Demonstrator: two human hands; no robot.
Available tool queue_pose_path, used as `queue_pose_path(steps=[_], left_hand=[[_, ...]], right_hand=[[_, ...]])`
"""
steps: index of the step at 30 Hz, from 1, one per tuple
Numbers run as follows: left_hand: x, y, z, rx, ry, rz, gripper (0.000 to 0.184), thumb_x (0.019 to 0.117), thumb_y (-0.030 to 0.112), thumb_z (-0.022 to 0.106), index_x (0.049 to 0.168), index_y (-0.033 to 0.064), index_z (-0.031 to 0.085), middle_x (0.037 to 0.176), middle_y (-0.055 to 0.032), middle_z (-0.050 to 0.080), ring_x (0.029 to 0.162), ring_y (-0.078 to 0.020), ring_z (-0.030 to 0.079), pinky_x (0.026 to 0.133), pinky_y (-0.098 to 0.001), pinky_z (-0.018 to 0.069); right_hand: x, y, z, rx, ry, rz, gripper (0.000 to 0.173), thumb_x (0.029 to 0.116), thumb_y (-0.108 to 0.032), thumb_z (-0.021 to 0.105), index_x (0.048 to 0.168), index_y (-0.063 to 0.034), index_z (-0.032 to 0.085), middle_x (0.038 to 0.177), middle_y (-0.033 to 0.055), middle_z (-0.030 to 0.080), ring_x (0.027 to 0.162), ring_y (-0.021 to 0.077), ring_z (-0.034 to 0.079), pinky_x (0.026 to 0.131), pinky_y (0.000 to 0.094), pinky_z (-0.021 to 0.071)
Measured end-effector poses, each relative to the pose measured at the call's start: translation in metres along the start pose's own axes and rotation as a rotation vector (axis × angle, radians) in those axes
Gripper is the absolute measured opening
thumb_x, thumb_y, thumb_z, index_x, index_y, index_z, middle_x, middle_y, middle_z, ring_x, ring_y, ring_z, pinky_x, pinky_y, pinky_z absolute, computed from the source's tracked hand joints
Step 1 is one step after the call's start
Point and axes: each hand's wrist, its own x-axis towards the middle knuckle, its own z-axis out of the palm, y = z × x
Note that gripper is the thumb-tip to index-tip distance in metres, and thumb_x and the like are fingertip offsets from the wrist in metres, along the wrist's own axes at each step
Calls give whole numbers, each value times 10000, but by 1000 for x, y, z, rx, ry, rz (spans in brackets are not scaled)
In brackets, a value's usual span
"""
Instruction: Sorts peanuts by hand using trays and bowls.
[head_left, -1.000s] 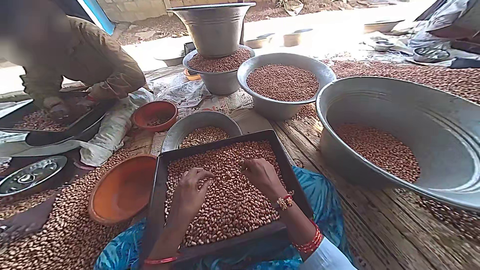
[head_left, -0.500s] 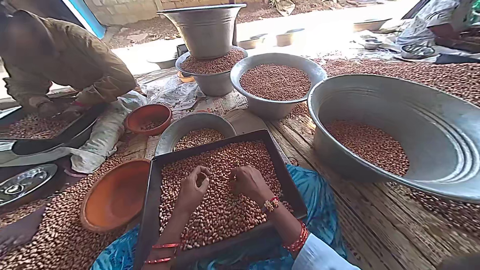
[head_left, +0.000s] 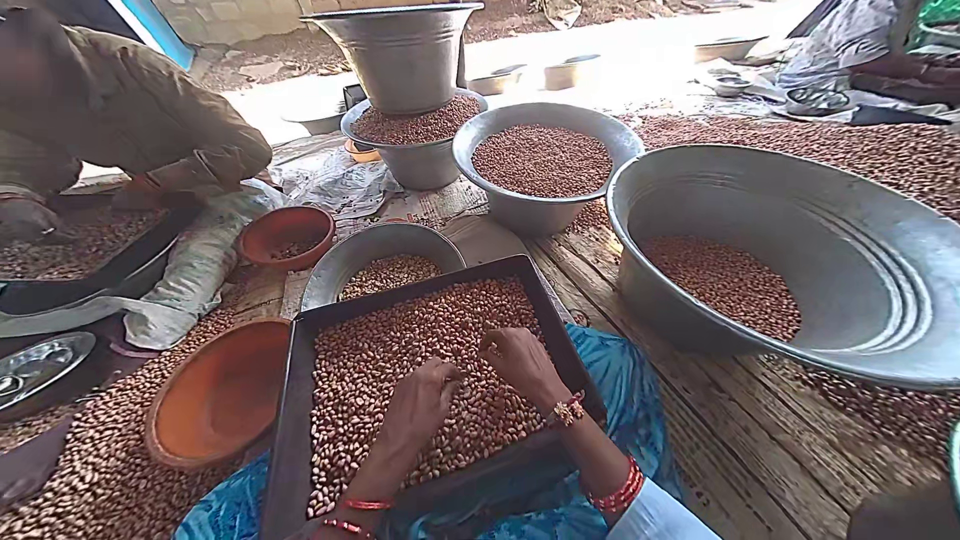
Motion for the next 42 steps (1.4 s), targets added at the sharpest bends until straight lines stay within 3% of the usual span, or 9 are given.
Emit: queue_pose_path(steps=[9,14,18,21,25,29,32,35,42], left_hand=[[0,9,6,91,-15,-14,244,1007,161,611,1174,34,735,1110,-194,716,1011,-377,713,871,-542,562],[1,16,5,77,-51,-67,264,1005,144,594,1197,11,716,1154,-205,712,1062,-385,703,912,-549,545],[-2,-15,-10,-495,76,-96,140,951,108,660,1069,58,717,715,19,573,593,-83,494,607,-275,438],[-13,-46,-22,-1099,251,-106,202,891,45,402,1000,112,558,704,104,578,516,24,503,478,-134,420],[-41,-63,-33,-1019,297,-160,226,898,46,424,1064,92,571,749,90,598,523,22,514,467,-125,416],[-63,-51,-26,-540,131,-215,182,946,87,617,1103,63,704,825,8,663,658,-58,559,654,-276,486],[-71,-43,-10,-328,127,-154,164,915,84,680,1047,112,773,728,-15,649,582,-129,523,602,-370,468],[-77,-35,3,-159,227,-22,147,853,80,764,991,96,810,878,-114,764,747,-306,728,700,-551,580],[-74,-19,13,-67,171,-63,173,885,96,747,1050,71,793,982,-158,764,883,-372,747,769,-582,584]], right_hand=[[6,-12,15,-119,-65,5,272,1015,-173,571,1234,-73,699,1182,175,717,1136,352,680,944,543,519],[13,4,2,261,125,71,248,967,-196,609,1147,-33,662,894,110,648,814,229,617,761,433,486],[22,-2,-13,300,188,78,225,992,-143,561,1158,-33,666,945,124,662,845,230,628,785,439,492],[37,-1,-5,155,200,-56,277,978,-207,624,1194,-56,709,1047,164,726,974,308,695,872,508,535],[48,-6,2,45,130,-67,287,999,-209,616,1230,-58,696,1156,182,718,1118,347,677,953,537,513],[36,-15,-1,31,44,-112,293,996,-209,596,1221,-49,694,1083,188,724,1040,348,691,910,544,522],[0,-37,-15,224,-232,-330,222,992,-184,651,1139,-25,700,844,94,684,732,182,625,725,389,513],[-32,-49,-30,530,-433,-521,206,984,-89,678,1160,16,698,1031,64,752,900,46,706,846,240,584],[-39,-21,-39,-120,-92,-25,229,1027,-170,578,1150,-65,740,1016,152,743,985,324,704,887,526,525]])
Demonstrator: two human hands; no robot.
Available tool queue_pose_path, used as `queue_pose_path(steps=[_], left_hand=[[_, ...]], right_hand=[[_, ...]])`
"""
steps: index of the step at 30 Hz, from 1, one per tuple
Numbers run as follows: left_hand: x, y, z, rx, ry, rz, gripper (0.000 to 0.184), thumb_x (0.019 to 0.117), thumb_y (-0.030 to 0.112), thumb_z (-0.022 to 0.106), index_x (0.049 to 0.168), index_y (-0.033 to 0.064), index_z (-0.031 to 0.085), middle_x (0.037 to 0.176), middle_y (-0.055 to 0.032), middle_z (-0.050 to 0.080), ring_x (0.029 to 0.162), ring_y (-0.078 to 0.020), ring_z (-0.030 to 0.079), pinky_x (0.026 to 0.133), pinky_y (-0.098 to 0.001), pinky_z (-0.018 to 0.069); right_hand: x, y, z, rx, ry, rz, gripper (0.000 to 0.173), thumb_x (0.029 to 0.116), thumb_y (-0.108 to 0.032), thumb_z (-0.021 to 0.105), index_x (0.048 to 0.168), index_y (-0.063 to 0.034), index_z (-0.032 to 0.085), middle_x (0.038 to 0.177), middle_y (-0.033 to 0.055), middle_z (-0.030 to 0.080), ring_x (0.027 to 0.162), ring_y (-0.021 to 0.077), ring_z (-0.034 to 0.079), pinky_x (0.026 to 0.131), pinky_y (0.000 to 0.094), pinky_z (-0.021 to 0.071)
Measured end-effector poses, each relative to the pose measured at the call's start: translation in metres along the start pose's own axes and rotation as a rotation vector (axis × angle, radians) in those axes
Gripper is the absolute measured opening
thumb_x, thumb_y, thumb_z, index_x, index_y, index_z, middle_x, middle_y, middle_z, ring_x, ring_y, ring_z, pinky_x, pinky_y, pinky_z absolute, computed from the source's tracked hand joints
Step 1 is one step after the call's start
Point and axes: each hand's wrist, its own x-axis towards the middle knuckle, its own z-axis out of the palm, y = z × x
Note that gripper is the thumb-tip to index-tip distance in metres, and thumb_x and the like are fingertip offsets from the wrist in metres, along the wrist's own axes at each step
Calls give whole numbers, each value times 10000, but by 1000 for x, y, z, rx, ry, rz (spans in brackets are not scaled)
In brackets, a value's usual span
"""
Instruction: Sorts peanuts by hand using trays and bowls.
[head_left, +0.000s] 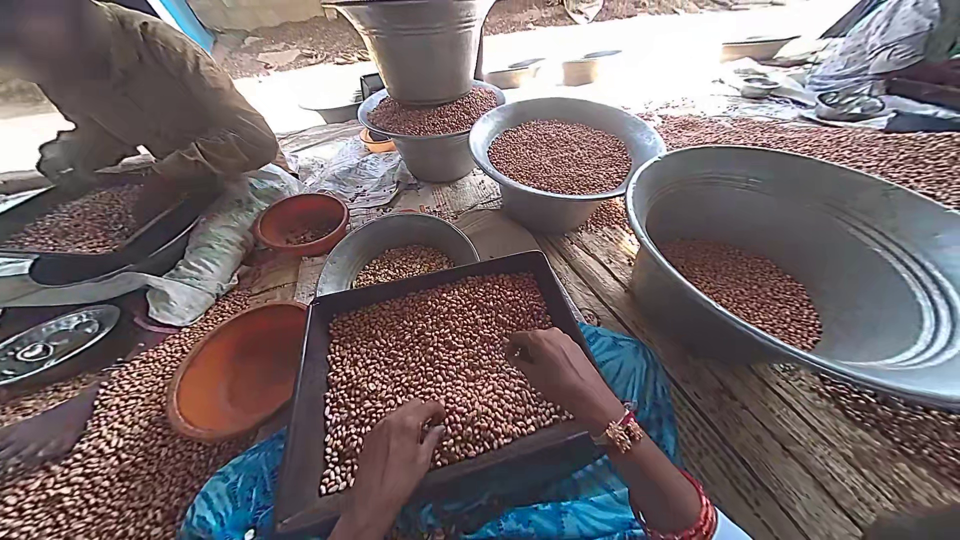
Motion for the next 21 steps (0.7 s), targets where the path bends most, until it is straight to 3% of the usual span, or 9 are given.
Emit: queue_pose_path(steps=[2,4,5,7,10,13,15,18,21], left_hand=[[2,-5,-1,-55,-26,-17,153,889,128,751,1030,82,790,919,-124,759,799,-320,729,738,-542,582],[5,-15,-8,-203,-15,-77,139,869,171,775,984,94,766,680,-19,619,579,-158,547,592,-379,478],[6,-22,-14,-302,20,-115,159,854,170,771,983,80,741,635,35,539,542,-81,467,560,-294,423],[6,-42,-33,-481,162,-172,217,846,147,701,1022,24,667,742,32,597,611,-31,535,601,-235,467],[8,-75,-53,-460,337,-237,274,858,129,482,1083,52,619,832,46,592,577,21,510,520,-157,429],[8,-80,-55,-120,347,-248,169,934,39,632,1074,5,720,759,-110,628,617,-222,531,620,-463,441],[12,-76,-44,13,298,-249,135,933,54,719,1060,32,759,873,-180,710,722,-341,637,723,-573,502],[19,-71,-31,93,157,-305,169,949,96,717,1096,26,758,1043,-234,734,970,-443,704,895,-640,515],[25,-70,-33,84,70,-357,171,972,122,700,1081,-3,743,974,-250,724,929,-444,696,887,-633,509]], right_hand=[[4,7,10,-76,-43,63,240,1030,-172,564,1153,-57,734,1060,179,735,1044,362,692,899,552,515],[8,14,23,-96,-57,88,248,1028,-186,570,1163,-51,727,1088,194,729,1069,376,686,903,561,512],[9,16,28,-96,-62,92,258,1028,-195,574,1182,-46,719,1108,203,724,1085,386,681,911,568,510],[13,17,37,-98,-71,93,277,1025,-207,589,1210,-34,702,1135,218,715,1110,400,674,924,574,508],[17,18,42,-100,-87,98,287,1027,-227,594,1212,-30,691,1137,214,713,1112,392,674,930,568,507],[21,18,43,-104,-113,108,278,1031,-232,586,1195,-38,698,1120,206,715,1097,383,676,923,565,507],[22,20,44,-102,-121,116,279,1030,-237,588,1200,-44,699,1123,202,715,1097,380,677,927,566,510],[21,20,44,-85,-134,127,292,1036,-235,586,1224,-36,688,1162,212,707,1131,384,668,958,563,503],[20,21,44,-95,-145,144,308,1044,-231,577,1232,-6,673,1203,228,689,1179,388,647,994,557,491]])
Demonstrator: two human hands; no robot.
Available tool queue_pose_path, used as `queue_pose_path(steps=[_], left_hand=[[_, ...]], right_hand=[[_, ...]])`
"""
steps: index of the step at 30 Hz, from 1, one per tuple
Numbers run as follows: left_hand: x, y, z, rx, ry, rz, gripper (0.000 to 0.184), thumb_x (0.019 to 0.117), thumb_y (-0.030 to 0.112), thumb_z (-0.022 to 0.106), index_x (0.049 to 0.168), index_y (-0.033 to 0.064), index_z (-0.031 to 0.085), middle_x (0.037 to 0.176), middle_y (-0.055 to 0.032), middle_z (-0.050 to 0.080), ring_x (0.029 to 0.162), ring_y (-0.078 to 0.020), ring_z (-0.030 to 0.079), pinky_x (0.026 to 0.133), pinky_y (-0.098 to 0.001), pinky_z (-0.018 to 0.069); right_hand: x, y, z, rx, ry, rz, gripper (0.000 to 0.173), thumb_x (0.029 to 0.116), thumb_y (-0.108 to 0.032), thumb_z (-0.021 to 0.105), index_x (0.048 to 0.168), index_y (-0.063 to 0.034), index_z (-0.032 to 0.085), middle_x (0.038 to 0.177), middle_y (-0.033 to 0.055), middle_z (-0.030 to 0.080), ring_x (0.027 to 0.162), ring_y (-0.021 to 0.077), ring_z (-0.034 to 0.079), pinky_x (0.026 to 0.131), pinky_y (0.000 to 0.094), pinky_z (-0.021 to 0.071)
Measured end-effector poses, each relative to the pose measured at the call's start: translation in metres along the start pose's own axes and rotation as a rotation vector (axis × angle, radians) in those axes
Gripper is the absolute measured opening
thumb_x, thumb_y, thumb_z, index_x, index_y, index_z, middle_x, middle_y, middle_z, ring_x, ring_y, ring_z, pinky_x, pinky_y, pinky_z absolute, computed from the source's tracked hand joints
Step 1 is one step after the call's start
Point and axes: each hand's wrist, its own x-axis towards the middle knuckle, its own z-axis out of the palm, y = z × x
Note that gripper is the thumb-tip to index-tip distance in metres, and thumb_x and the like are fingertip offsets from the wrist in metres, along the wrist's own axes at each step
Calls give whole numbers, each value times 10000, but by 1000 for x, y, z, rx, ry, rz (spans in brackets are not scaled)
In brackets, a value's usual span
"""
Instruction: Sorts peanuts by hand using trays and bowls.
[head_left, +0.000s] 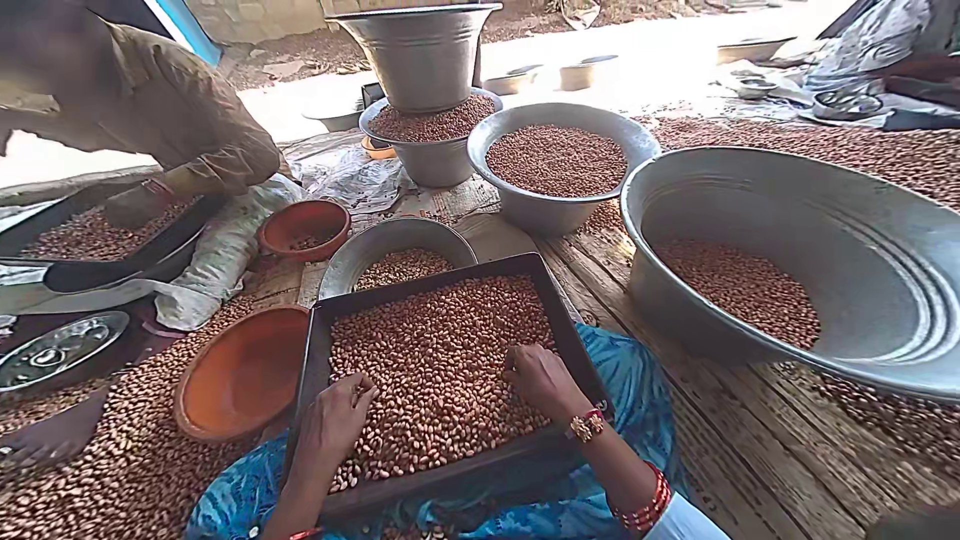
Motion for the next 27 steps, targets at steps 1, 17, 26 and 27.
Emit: queue_pose_path(steps=[1,17,26,27], left_hand=[[1,-3,-3,-33,-19,15,159,967,117,705,1059,-7,743,927,-233,718,872,-414,688,855,-614,512],[-13,-3,-28,182,-668,-132,567,930,365,769,1319,-16,612,1123,-244,711,1088,-414,681,990,-586,498],[-4,62,11,-220,-529,-118,881,912,81,730,1574,-112,181,1511,-348,430,1428,-418,442,1188,-521,331],[-4,58,14,-409,-488,-131,833,922,22,699,1569,-110,190,1519,-331,421,1425,-371,448,1189,-471,342]], right_hand=[[-1,-1,-1,-14,-8,6,306,1046,-222,569,1223,6,669,1207,233,684,1185,391,644,994,558,489],[-23,-3,-29,-151,-172,243,612,951,-270,714,1416,60,492,1307,276,626,1229,439,619,965,598,506],[1,-51,14,184,-160,-112,812,920,-191,741,1570,-10,289,1233,277,652,1187,432,641,1003,592,493],[2,-55,12,233,-141,-173,805,936,-187,732,1583,-22,284,1243,276,650,1196,428,636,1016,587,486]])
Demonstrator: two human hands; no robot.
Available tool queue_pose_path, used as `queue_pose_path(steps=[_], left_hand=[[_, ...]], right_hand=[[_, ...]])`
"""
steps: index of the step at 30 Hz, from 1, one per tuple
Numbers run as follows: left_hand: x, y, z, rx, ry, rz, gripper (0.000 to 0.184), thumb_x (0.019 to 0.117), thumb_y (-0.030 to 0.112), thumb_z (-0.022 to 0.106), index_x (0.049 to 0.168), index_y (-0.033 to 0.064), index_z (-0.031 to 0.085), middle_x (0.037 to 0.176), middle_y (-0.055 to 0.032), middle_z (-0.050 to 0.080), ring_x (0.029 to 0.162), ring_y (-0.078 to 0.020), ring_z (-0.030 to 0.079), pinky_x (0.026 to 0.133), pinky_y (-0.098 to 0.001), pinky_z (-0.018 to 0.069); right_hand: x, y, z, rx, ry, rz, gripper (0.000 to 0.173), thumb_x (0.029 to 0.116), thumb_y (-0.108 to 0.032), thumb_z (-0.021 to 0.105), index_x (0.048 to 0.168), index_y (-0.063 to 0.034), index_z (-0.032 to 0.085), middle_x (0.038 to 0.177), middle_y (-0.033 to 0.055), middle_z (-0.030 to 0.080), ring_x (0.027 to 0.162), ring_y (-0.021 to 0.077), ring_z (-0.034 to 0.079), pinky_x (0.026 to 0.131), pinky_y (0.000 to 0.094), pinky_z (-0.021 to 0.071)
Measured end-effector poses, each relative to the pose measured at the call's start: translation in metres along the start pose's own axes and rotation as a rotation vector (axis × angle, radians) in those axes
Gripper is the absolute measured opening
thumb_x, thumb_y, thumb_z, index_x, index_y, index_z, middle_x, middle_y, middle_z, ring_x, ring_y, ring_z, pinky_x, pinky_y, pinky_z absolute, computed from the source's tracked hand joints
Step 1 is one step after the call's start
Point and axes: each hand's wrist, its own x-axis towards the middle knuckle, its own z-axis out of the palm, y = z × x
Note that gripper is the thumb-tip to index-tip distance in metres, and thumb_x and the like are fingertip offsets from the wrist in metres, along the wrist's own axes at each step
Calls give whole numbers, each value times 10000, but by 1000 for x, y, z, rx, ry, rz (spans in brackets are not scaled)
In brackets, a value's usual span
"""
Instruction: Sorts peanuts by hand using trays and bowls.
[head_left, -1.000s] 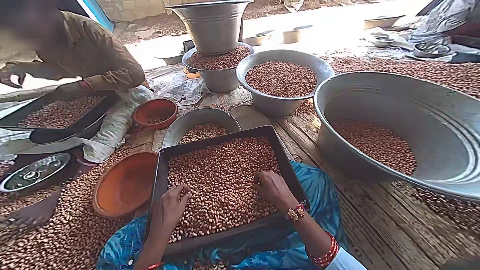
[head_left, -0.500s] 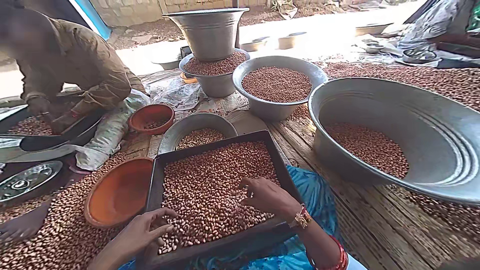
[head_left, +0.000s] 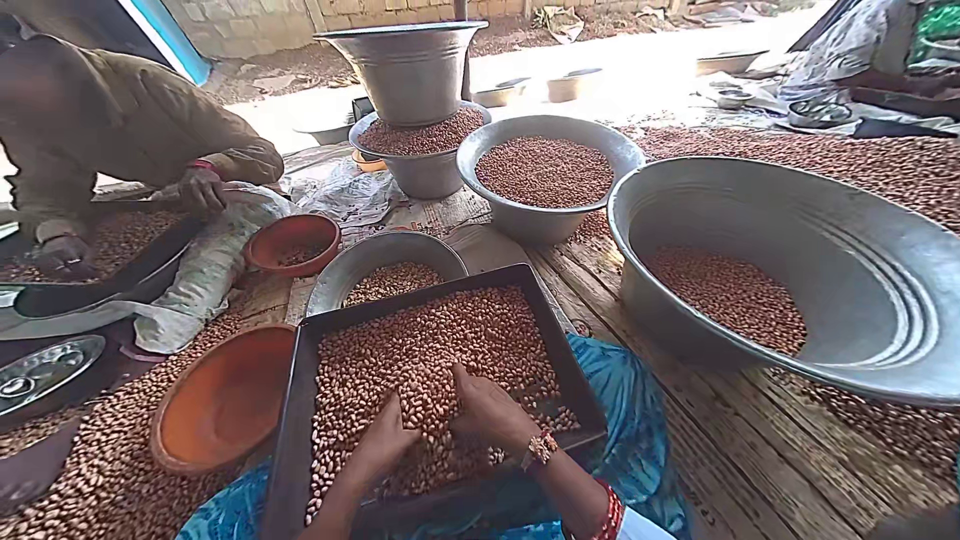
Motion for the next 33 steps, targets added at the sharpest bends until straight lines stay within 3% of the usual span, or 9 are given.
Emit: queue_pose_path(steps=[4,7,10,14,21,23,26,29,33], left_hand=[[-9,3,-2,-545,150,86,515,916,-107,560,1398,-74,384,1186,-151,589,989,-98,635,852,-259,546],[-13,1,-23,-525,183,275,627,876,-94,534,1484,-48,390,1445,-171,513,1214,-106,571,983,-252,494],[-6,-9,-42,-294,266,498,597,827,46,554,1421,10,502,1403,-92,597,1238,-102,593,991,-262,510],[-20,-15,-59,-130,383,405,434,942,14,579,1372,75,593,1401,-113,612,1058,-231,718,854,-410,615],[-15,-19,-49,155,581,453,239,923,33,656,1147,63,737,1141,-133,722,967,-284,716,850,-489,579],[-9,-5,-41,225,625,512,189,899,5,694,1069,49,764,1057,-156,724,911,-318,713,813,-525,572],[7,17,-30,312,656,567,158,882,13,724,1011,81,785,972,-159,707,866,-339,699,769,-538,568],[21,37,-18,420,627,527,173,892,134,779,1053,72,787,1007,-216,700,985,-442,675,793,-609,545],[28,41,-15,494,526,467,191,909,156,769,1046,22,766,1046,-241,700,1059,-462,657,852,-610,536]], right_hand=[[6,6,-19,220,132,-279,554,966,-178,720,1473,-88,516,1288,194,674,1100,337,694,957,535,543],[14,19,-41,88,380,-221,263,1000,-127,611,1241,-73,701,1129,128,747,1015,288,718,904,502,550],[23,29,-59,-103,445,-73,266,1016,-121,548,1205,-80,731,1148,165,735,1114,337,688,958,542,512],[38,35,-55,-166,412,-42,270,1002,-154,580,1225,-80,714,1148,176,728,1116,350,682,945,545,511],[32,28,-59,-216,306,-15,275,1009,-177,567,1231,-74,692,1144,183,722,1107,361,682,927,563,506],[19,26,-64,-52,166,-210,234,1009,-211,636,1172,-62,714,1003,128,736,918,275,696,831,486,532],[9,26,-62,533,-147,-638,169,985,-116,645,1119,-18,681,863,-46,720,706,7,648,670,208,555],[4,28,-65,523,32,-539,192,1002,-132,631,1137,-7,685,870,-17,703,683,11,612,650,214,524],[0,38,-69,195,272,-171,284,1023,-230,635,1261,-84,689,1142,84,741,1026,192,700,949,436,528]])
